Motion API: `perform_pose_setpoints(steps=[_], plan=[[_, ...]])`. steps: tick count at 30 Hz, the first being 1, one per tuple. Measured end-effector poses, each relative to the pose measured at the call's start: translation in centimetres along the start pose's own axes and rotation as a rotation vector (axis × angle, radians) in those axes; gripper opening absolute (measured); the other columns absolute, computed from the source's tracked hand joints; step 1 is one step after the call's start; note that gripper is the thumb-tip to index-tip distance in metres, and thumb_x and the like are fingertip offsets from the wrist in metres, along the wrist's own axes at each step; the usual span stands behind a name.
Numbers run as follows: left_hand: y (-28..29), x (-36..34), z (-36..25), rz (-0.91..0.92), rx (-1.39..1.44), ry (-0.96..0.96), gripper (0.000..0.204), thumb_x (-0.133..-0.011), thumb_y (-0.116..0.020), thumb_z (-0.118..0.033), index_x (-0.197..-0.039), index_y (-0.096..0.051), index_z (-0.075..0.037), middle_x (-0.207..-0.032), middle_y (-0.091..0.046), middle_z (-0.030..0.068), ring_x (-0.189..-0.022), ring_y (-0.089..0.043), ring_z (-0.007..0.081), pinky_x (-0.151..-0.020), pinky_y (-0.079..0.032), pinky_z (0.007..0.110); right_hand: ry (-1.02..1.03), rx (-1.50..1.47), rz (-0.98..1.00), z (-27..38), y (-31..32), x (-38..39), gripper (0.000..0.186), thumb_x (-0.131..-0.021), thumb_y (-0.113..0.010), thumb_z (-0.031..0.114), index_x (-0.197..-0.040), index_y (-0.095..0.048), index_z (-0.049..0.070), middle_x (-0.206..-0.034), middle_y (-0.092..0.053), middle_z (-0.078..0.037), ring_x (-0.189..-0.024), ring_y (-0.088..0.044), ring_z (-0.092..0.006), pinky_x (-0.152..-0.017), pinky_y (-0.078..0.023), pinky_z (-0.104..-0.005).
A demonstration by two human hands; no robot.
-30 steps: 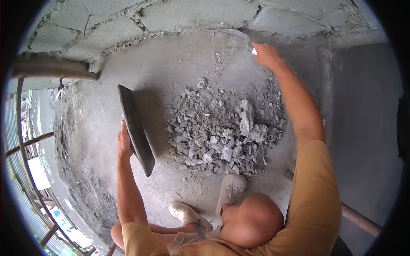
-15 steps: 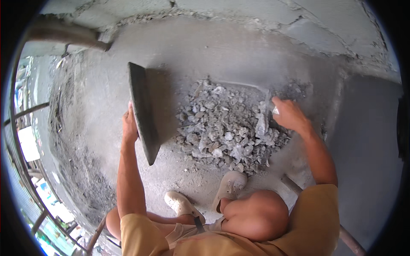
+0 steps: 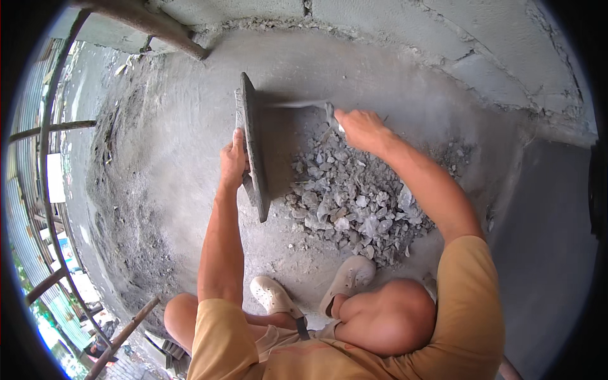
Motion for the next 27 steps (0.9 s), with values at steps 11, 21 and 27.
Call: perform_pose_setpoints(steps=[11,21,27], plan=[[-2.9,2.2,-2.2,0.235,0.009,0.086,0.052,-0.099,-0.05,-0.058,-0.077,-0.052,-0.011,-0.057,-0.039,-0.0049,-0.046,-0.037,0.0074,-0.041,-0.028,0.026,-0.336,-0.046,-0.204,-12.6,5.4,7.9,0.034,-0.082,-0.061,0.01,-0.116,-0.057,0.004,-0.101,-0.069,-0.022,-0.097,-0.066,-0.0419,-0.083,-0.051,-0.0517],[-3.9,3.4,-1.5,0.262,-0.072,0.082,0.054,-0.099,-0.05,-0.058,-0.088,-0.058,-0.006,-0.058,-0.039,-0.0052,-0.045,-0.034,0.0067,-0.041,-0.027,0.025,-0.521,-0.097,-0.146,-16.7,3.0,12.8,0.042,-0.083,-0.062,0.013,-0.122,-0.054,-0.001,-0.104,-0.067,-0.03,-0.101,-0.065,-0.0457,-0.087,-0.052,-0.0514],[-3.3,2.7,-0.3,0.292,0.009,0.116,0.056,-0.098,-0.053,-0.059,-0.089,-0.058,-0.005,-0.057,-0.039,-0.0051,-0.045,-0.035,0.0065,-0.041,-0.027,0.025,-0.554,-0.128,-0.072,-13.9,-0.5,14.1,0.04,-0.082,-0.062,0.009,-0.117,-0.051,-0.006,-0.103,-0.066,-0.034,-0.103,-0.063,-0.0487,-0.091,-0.049,-0.0553]])
Point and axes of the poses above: each hand's wrist, its own x-axis away from the middle knuckle, its own y-axis out of the back of the hand, z = x × y, the point moved 6 cm from there along -x, towards the middle knuckle
